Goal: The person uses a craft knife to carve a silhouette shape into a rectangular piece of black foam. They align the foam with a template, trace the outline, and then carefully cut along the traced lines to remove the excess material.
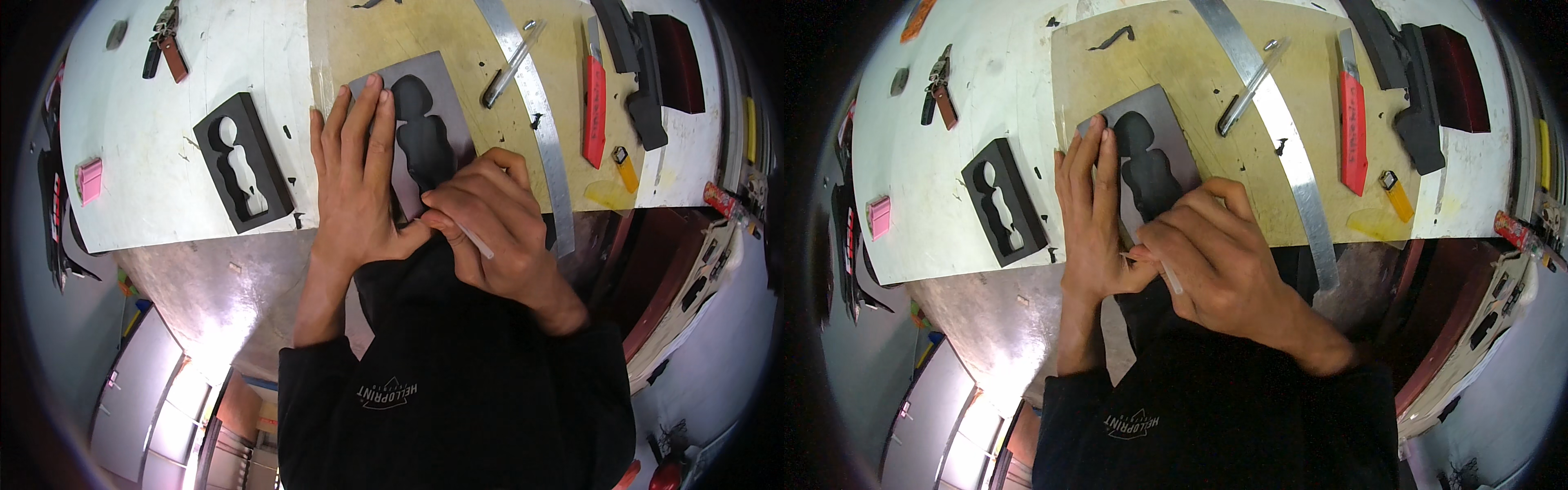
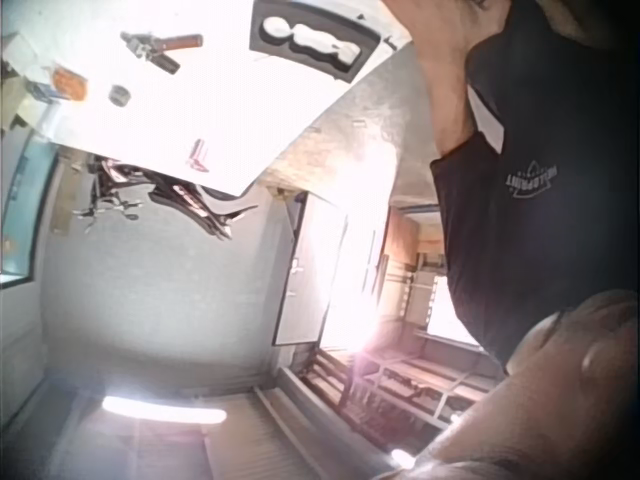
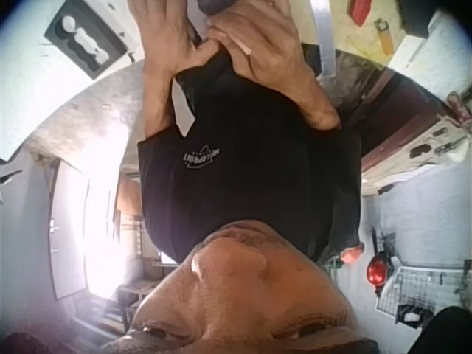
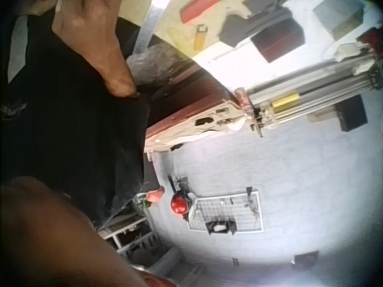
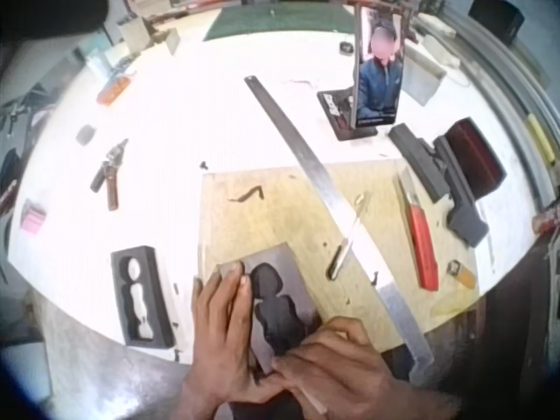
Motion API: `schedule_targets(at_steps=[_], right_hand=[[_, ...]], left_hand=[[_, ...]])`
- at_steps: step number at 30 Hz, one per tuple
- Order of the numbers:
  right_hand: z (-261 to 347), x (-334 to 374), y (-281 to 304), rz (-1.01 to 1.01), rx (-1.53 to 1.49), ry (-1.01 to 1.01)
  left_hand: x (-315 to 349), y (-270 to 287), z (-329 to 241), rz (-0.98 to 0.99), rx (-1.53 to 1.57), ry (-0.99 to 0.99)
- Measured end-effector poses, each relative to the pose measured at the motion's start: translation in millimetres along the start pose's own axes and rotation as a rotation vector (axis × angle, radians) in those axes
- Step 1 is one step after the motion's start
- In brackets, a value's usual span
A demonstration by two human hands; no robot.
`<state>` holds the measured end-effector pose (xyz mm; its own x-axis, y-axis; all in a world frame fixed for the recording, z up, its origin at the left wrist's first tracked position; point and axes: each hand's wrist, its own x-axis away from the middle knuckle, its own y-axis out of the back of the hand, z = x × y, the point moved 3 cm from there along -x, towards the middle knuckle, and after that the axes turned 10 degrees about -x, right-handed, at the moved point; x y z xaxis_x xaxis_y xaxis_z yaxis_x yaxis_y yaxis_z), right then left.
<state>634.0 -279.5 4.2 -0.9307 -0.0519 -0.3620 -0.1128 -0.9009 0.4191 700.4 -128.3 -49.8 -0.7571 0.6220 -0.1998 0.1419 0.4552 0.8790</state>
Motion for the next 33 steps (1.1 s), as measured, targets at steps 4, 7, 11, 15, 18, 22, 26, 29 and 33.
schedule_targets(at_steps=[4,7,11,15,18,22,26,29,33], right_hand=[[-9.1,-1.6,4.6,-0.001,-0.074,-0.039],[-12.7,-2.9,8.9,0.021,-0.107,-0.068],[-12.4,-1.5,11.5,0.046,-0.092,-0.082],[-7.6,6.2,10.4,0.072,-0.052,-0.044],[-2.1,9.3,8.4,0.070,-0.023,-0.032],[2.8,12.9,7.4,0.081,0.005,-0.026],[5.6,17.6,4.5,0.071,0.021,-0.011],[8.3,16.2,5.6,0.079,-0.019,-0.016],[5.6,16.6,4.5,0.079,-0.052,-0.037]], left_hand=[[-0.4,-0.8,0.9,-0.003,0.008,-0.018],[0.2,-1.3,1.0,0.005,-0.005,-0.014],[0.6,-1.8,1.5,0.005,0.006,-0.013],[0.9,-1.4,2.3,0.009,0.011,-0.022],[0.4,-0.7,1.7,0.012,0.018,-0.025],[0.5,0.5,0.7,0.016,0.024,-0.025],[0.1,-1.0,2.3,0.017,0.024,-0.027],[1.1,-0.7,1.3,0.011,0.014,-0.020],[-0.5,-0.2,0.7,0.010,0.021,-0.025]])
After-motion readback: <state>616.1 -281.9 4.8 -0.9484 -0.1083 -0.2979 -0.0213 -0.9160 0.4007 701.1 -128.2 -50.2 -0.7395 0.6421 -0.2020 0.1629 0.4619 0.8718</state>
